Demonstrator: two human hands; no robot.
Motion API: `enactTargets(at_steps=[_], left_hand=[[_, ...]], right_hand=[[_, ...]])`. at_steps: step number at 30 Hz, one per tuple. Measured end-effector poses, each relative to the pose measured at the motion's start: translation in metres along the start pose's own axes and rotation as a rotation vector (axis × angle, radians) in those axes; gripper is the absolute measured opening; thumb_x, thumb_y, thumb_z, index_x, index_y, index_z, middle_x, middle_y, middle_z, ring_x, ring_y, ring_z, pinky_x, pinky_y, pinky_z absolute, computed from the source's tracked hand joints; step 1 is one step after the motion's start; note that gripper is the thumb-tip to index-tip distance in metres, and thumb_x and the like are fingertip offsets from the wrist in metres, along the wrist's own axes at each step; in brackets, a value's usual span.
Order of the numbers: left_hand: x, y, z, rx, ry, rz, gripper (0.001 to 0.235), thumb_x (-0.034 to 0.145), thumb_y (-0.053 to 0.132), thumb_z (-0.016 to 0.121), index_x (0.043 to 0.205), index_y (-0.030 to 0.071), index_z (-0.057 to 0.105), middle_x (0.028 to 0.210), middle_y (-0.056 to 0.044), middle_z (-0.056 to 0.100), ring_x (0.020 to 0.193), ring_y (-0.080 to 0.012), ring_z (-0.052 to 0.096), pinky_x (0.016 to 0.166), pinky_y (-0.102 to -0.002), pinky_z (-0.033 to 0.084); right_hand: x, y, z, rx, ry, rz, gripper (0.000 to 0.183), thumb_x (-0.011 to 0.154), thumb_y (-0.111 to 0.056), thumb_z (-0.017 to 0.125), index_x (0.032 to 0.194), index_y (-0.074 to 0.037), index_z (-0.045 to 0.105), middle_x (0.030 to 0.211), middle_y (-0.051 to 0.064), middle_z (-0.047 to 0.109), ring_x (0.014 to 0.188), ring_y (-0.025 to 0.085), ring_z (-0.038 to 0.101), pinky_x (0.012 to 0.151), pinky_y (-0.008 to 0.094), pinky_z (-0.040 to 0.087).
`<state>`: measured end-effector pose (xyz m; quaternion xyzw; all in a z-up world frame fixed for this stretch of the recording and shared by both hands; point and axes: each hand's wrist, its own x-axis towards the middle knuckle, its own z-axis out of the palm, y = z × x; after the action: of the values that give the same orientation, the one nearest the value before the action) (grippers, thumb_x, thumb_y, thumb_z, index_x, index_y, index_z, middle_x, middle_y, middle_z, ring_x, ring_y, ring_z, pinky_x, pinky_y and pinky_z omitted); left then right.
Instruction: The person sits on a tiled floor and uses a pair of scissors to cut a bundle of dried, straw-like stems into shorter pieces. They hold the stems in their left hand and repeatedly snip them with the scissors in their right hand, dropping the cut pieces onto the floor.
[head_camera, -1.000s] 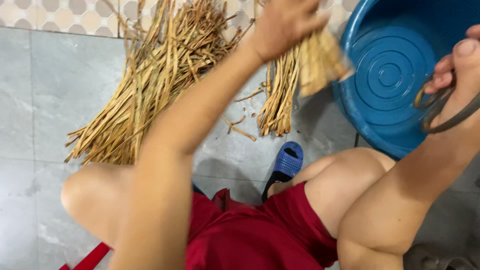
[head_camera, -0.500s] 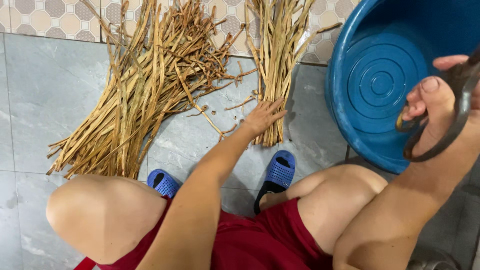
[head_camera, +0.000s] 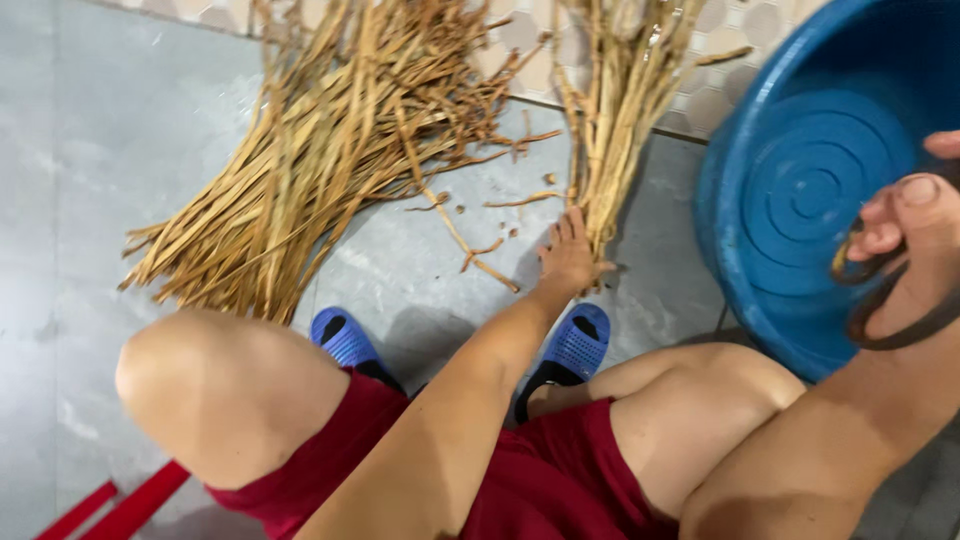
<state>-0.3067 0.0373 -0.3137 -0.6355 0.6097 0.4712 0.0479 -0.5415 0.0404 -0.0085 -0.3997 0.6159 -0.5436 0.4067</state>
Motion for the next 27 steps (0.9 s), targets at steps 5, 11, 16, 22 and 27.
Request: enactTargets(at_steps=[5, 11, 16, 22, 27], left_hand=[[0.014, -0.037, -0.043, -0.023, -0.029, 0.019, 0.116, 0.074, 0.067, 0.076, 0.158, 0.012, 0.017, 0.166, -0.015, 0.014, 0.151, -0.0381, 0.017, 0.116, -0.064, 0.021], [0.030, -0.215, -0.169, 0.173, 1.223, 0.324, 0.053, 0.087, 0.002, 0.079, 0.134, 0.018, 0.061, 0.143, -0.002, 0.059, 0.142, -0.0213, 0.055, 0.125, -0.033, 0.045], [-0.056, -0.303, -0.258, 0.286, 1.020, -0.336, 0.110, 0.077, 0.053, 0.086, 0.154, 0.006, 0.023, 0.159, -0.019, 0.027, 0.147, -0.0399, 0.030, 0.113, -0.063, 0.028], [-0.102, -0.318, -0.245, 0.412, 0.580, -0.635, 0.126, 0.073, 0.055, 0.083, 0.161, 0.009, 0.006, 0.167, -0.018, 0.013, 0.147, -0.0380, 0.026, 0.105, -0.056, 0.035], [-0.072, -0.358, -0.225, 0.370, 0.634, -0.623, 0.054, 0.112, 0.026, 0.054, 0.161, 0.012, 0.035, 0.149, -0.020, 0.047, 0.137, -0.0354, 0.047, 0.106, -0.053, 0.042]], right_hand=[[0.013, 0.025, 0.009, 0.083, -0.019, 0.014, 0.036, 0.118, -0.011, 0.060, 0.148, 0.003, 0.045, 0.090, 0.006, 0.053, 0.073, 0.011, 0.050, 0.073, 0.023, 0.048], [0.006, 0.035, 0.051, 0.059, -0.087, 0.000, 0.033, 0.116, -0.012, 0.060, 0.144, 0.001, 0.047, 0.089, 0.005, 0.053, 0.072, 0.010, 0.050, 0.072, 0.022, 0.048], [0.005, 0.022, 0.091, 0.009, -0.150, -0.038, 0.031, 0.114, -0.013, 0.060, 0.141, 0.000, 0.048, 0.089, 0.004, 0.053, 0.072, 0.009, 0.050, 0.071, 0.021, 0.047], [-0.002, -0.003, 0.133, -0.100, -0.225, -0.071, 0.029, 0.112, -0.013, 0.060, 0.137, -0.002, 0.051, 0.088, 0.003, 0.054, 0.071, 0.008, 0.051, 0.070, 0.020, 0.047], [-0.002, -0.031, 0.147, -0.252, -0.268, -0.117, 0.027, 0.110, -0.014, 0.060, 0.133, -0.003, 0.052, 0.087, 0.002, 0.054, 0.071, 0.007, 0.051, 0.069, 0.019, 0.046]])
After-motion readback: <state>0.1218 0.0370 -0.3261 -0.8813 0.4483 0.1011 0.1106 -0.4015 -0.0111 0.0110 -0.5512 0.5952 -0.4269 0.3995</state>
